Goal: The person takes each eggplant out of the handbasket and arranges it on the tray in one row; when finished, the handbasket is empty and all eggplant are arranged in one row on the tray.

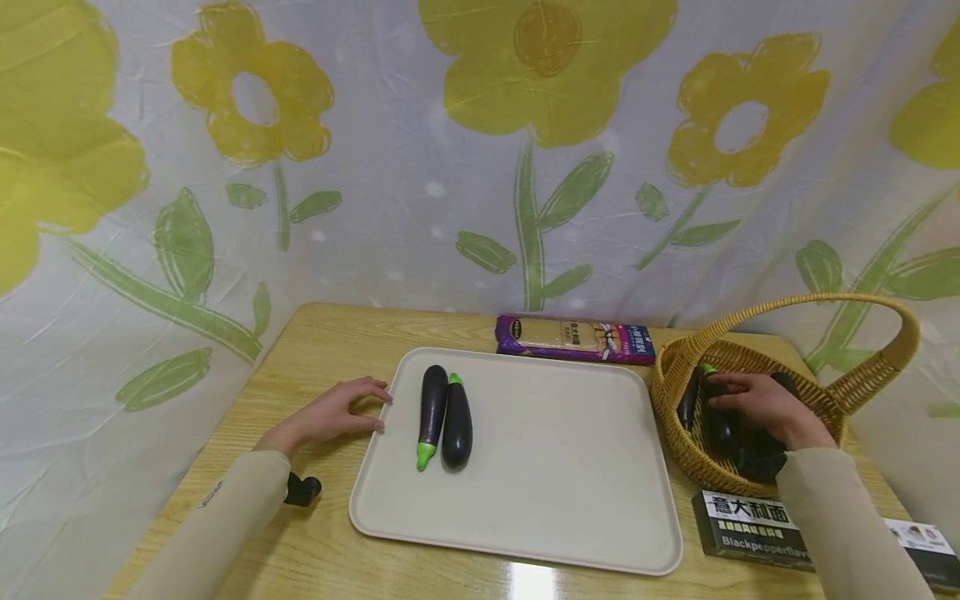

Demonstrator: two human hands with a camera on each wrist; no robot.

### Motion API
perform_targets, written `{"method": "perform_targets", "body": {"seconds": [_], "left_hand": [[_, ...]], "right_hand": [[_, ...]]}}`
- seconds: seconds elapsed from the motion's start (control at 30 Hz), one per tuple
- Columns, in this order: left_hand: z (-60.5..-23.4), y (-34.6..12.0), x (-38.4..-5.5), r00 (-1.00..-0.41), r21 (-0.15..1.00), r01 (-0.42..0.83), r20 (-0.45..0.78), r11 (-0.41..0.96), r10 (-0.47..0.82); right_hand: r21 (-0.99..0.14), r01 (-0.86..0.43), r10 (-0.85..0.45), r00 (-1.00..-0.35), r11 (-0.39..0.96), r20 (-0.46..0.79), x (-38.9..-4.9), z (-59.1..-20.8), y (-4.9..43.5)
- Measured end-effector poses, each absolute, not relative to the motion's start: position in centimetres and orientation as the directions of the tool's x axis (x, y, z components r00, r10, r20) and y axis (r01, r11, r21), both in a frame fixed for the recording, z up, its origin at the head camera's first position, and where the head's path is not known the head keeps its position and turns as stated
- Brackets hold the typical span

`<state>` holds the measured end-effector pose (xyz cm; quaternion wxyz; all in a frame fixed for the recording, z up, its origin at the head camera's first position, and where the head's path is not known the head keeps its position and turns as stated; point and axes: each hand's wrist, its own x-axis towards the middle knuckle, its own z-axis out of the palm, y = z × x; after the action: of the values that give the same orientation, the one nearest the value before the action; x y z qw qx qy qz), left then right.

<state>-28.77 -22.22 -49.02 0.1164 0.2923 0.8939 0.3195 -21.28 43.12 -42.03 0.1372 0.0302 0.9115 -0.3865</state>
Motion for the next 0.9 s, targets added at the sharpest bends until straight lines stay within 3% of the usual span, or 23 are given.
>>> {"method": "perform_targets", "body": {"seconds": [0.43,0.9], "left_hand": [[-48.6,-22.1,-28.6,-0.798,0.641,0.459,-0.007,0.616,0.603],[-49.0,-22.2,-28.7,-0.803,0.631,0.453,-0.017,0.63,0.595]], "right_hand": [[-0.686,0.124,-0.013,-0.982,0.717,-0.191,-20.1,-40.0,43.0],[-0.701,0.089,0.042,-0.996,0.708,-0.085,-15.7,-37.8,40.6]]}}
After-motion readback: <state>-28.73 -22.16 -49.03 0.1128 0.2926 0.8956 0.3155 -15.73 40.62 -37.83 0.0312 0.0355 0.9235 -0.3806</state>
